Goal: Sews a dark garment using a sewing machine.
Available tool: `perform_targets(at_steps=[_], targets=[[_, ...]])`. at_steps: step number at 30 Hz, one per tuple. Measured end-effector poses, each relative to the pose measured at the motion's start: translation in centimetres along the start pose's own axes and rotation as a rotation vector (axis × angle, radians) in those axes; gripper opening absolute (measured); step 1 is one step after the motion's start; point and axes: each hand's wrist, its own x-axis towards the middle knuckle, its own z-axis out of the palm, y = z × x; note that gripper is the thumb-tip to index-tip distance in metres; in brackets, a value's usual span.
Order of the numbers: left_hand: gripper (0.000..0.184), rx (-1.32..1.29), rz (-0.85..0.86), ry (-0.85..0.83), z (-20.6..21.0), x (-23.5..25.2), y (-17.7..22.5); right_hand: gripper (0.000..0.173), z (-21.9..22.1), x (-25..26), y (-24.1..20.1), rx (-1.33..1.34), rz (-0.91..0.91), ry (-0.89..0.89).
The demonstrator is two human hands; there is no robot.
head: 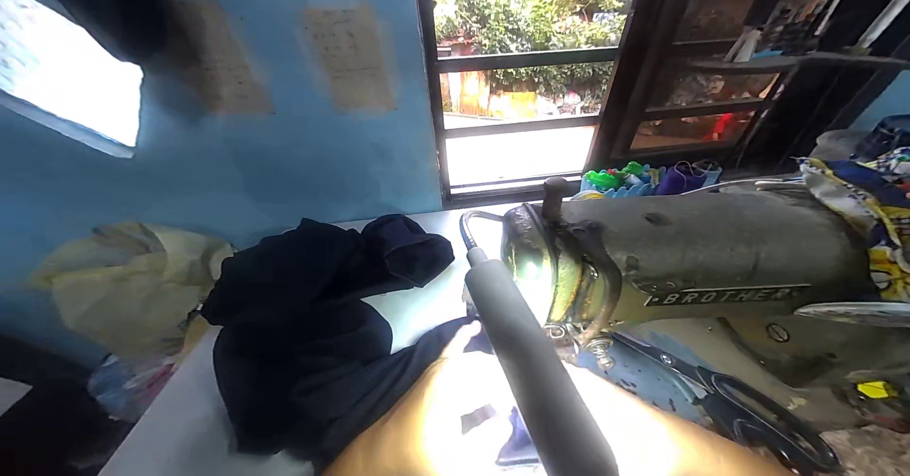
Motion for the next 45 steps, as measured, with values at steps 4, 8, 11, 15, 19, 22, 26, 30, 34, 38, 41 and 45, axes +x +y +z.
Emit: perform_targets(at_steps=[4, 8, 11, 15, 19, 22, 26, 30, 34, 38, 41, 45], targets=[[0.03, 0.094, -0.131, -0.067, -1.1, 0.4, 1.6, 0.03, 2.1, -0.2, 1.2, -0.052, -0.023, 0.146], [0.035, 0.509, -0.12, -0.145, -1.6, -0.6, -0.5, 0.024, 2.1, -0.7, 1.4, 0.044, 0.009, 0.293], [0.03, 0.137, -0.105, -0.077, -2.4, -0.2, 0.3, 0.026, 1.9, -0.8, 1.4, 0.054, 0.092, 0.329], [0.039, -0.131, -0.243, 0.002, 0.0, -0.1, 1.1, 0.028, 2.4, -0.8, 2.0, 0.048, 0.152, 0.342], [0.029, -0.002, -0.282, 0.106, 1.0, 0.2, 0.5, 0.038, 2.7, -0.8, 2.0, 0.029, 0.149, 0.369], [0.021, -0.011, -0.249, 0.108, 0.8, 0.0, 0.6, 0.04, 2.7, -0.8, 1.9, 0.055, 0.078, 0.383], [0.01, -0.045, -0.246, 0.069, 1.2, 0.1, 1.4, 0.022, 2.7, -0.6, 2.3, 0.048, -0.064, 0.436], [0.011, -0.049, -0.29, 0.049, 1.1, 0.3, 2.2, 0.017, 2.5, -0.7, 1.5, 0.021, 0.018, 0.462], [0.027, -0.146, -0.427, 0.135, 1.5, 0.8, 3.0, 0.02, 2.6, -0.7, 1.4, -0.029, 0.045, 0.464], [0.057, -0.167, -0.55, 0.15, 1.7, 0.9, 3.3, 0.019, 2.7, -0.8, 1.3, 0.013, 0.052, 0.462], [0.057, -0.033, -0.496, 0.146, 1.6, 0.6, 2.8, 0.019, 2.5, -0.9, 1.0, 0.073, 0.083, 0.435], [0.036, -0.031, -0.33, 0.171, 1.7, 0.2, 1.9, 0.02, 2.3, -0.8, 0.8, 0.121, 0.094, 0.411]])
